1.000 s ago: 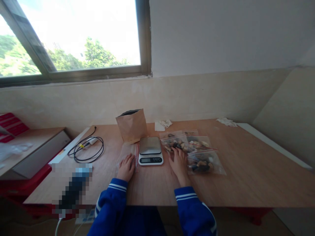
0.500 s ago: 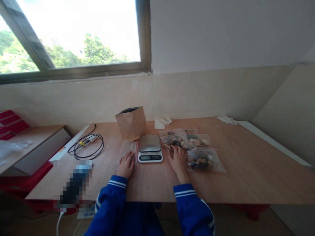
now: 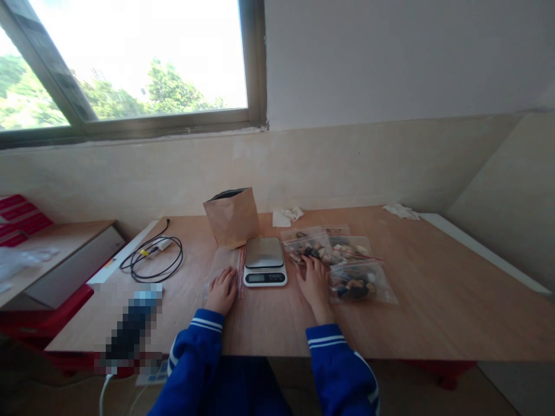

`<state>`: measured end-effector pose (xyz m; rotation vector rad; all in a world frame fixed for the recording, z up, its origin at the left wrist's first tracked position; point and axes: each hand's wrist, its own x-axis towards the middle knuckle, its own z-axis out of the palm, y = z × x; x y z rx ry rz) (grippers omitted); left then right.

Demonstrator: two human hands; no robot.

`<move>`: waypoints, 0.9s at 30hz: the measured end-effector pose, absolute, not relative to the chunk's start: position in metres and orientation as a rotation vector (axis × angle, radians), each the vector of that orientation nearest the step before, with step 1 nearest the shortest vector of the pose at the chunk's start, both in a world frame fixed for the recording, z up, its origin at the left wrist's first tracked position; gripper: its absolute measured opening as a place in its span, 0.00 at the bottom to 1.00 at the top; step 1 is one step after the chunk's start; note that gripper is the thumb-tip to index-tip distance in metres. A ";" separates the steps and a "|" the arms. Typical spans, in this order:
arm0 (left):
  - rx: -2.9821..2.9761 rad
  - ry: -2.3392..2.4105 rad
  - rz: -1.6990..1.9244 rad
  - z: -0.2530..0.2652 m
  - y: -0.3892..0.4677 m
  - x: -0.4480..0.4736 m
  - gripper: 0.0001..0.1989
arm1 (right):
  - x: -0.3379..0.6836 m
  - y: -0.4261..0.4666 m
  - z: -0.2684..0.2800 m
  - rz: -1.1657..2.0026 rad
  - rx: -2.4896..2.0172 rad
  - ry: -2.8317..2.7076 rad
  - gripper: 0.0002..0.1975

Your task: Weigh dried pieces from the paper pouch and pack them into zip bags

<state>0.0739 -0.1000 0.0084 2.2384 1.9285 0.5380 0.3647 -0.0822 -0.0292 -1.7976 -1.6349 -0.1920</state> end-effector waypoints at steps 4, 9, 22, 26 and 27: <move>2.231 1.943 0.567 0.009 -0.101 0.074 0.23 | 0.365 -0.082 -0.030 -0.190 -1.805 -1.638 0.20; 2.222 1.930 0.541 0.012 -0.102 0.075 0.22 | 0.366 -0.082 -0.030 -0.202 -1.812 -1.642 0.20; 2.221 1.943 0.529 0.015 -0.103 0.076 0.22 | 0.366 -0.082 -0.028 -0.180 -1.764 -1.608 0.18; 2.180 2.018 0.635 0.010 -0.103 0.076 0.21 | 0.368 -0.082 -0.028 -0.147 -1.715 -1.590 0.14; 2.169 2.030 0.671 0.009 -0.104 0.075 0.21 | 0.368 -0.082 -0.028 -0.150 -1.711 -1.584 0.14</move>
